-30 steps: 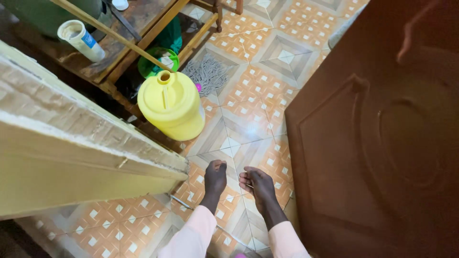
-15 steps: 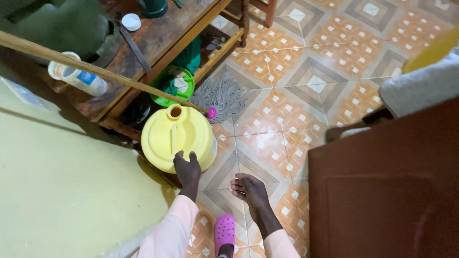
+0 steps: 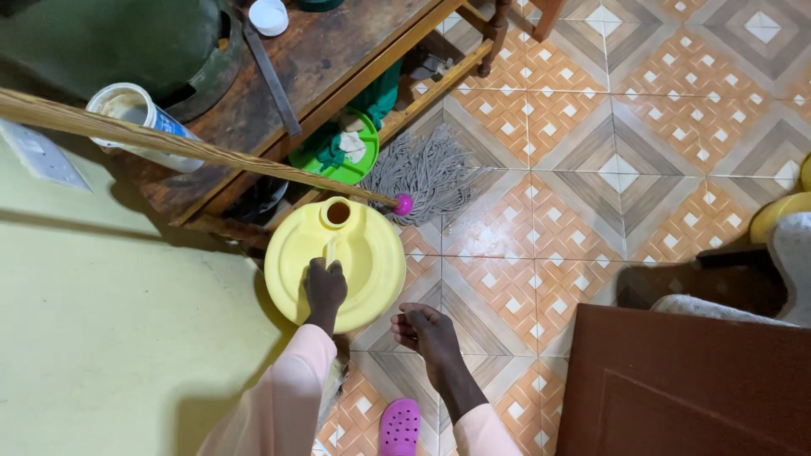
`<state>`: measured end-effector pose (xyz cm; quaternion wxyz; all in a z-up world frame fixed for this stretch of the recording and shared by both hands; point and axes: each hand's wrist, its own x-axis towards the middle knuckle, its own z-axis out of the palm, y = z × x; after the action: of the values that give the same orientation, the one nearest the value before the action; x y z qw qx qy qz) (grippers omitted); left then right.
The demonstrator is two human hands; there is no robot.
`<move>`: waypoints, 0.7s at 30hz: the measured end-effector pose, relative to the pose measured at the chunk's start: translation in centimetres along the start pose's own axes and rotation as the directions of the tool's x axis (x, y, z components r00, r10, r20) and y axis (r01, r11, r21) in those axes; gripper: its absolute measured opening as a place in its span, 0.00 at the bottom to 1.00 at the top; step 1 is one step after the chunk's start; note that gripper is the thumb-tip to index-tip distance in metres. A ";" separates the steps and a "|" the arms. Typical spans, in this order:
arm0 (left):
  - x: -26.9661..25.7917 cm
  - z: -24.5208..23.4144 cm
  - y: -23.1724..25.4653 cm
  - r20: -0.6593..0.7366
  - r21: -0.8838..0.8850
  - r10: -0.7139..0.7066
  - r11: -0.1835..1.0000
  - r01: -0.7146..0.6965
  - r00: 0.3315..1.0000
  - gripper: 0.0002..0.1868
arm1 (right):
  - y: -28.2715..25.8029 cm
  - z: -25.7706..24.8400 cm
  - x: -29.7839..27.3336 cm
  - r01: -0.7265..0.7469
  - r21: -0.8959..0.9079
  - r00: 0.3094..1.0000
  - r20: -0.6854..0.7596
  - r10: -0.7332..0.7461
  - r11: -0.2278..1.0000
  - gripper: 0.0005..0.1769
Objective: The recorder is seen mopping the floor in a room using a mop and a bucket of water.
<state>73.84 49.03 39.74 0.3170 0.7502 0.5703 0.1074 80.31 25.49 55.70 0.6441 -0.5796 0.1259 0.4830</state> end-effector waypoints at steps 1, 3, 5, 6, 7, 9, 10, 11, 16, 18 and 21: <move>0.1 -0.1 -0.5 -0.003 -0.002 -0.004 1.000 0.004 1.000 0.24 | 0.3 0.0 0.0 -0.001 -0.004 1.000 0.003 0.001 1.000 0.16; 0.0 0.1 -1.2 0.115 -0.068 -0.024 0.997 0.032 0.993 0.24 | 1.0 -0.5 -0.3 -0.024 -0.028 1.000 0.003 0.024 0.999 0.17; -0.7 0.3 -1.8 0.175 -0.052 -0.052 0.997 0.062 0.983 0.23 | 1.4 -1.5 -0.3 -0.019 -0.041 1.000 0.008 0.019 0.999 0.17; -1.3 0.4 -2.3 0.233 -0.030 -0.077 0.996 0.087 0.969 0.23 | 1.8 -2.1 -0.6 -0.013 -0.049 1.000 0.014 0.014 0.999 0.17; -2.2 1.4 -3.5 0.232 -0.027 -0.089 0.995 0.098 0.969 0.23 | 2.7 -2.8 -0.9 -0.023 -0.054 1.000 0.018 0.024 0.998 0.17; -3.1 2.8 -5.1 0.137 -0.060 -0.048 0.997 0.057 0.989 0.25 | 3.7 -3.7 -1.2 -0.012 -0.057 1.000 0.021 0.013 0.998 0.17; -4.1 3.0 -5.9 0.124 -0.060 -0.051 0.996 0.059 0.991 0.25 | 3.8 -3.4 -1.3 -0.010 -0.059 0.999 0.034 0.012 0.998 0.17; -6.1 3.9 -6.8 0.122 -0.089 -0.048 0.994 0.060 0.991 0.25 | 4.1 -4.0 -2.0 -0.016 -0.062 1.000 0.020 0.017 0.998 0.17; -13.3 5.5 -8.4 0.135 -0.065 -0.046 0.996 0.055 0.990 0.25 | 4.8 -5.4 -3.3 0.012 -0.056 1.000 0.021 -0.011 0.998 0.17; -15.7 5.5 -8.4 0.244 -0.080 -0.056 0.994 0.078 0.968 0.26 | 5.5 -5.8 -3.9 0.041 -0.086 0.999 0.006 -0.041 0.995 0.17; -20.4 6.9 -9.5 0.319 -0.090 0.001 0.996 0.029 0.948 0.25 | 8.4 -6.9 -3.7 0.102 -0.195 0.993 -0.037 -0.111 0.976 0.18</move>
<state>63.26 29.14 32.84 0.4403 0.7380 0.5112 0.0091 74.71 16.54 51.08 0.6070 -0.6563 0.0625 0.4438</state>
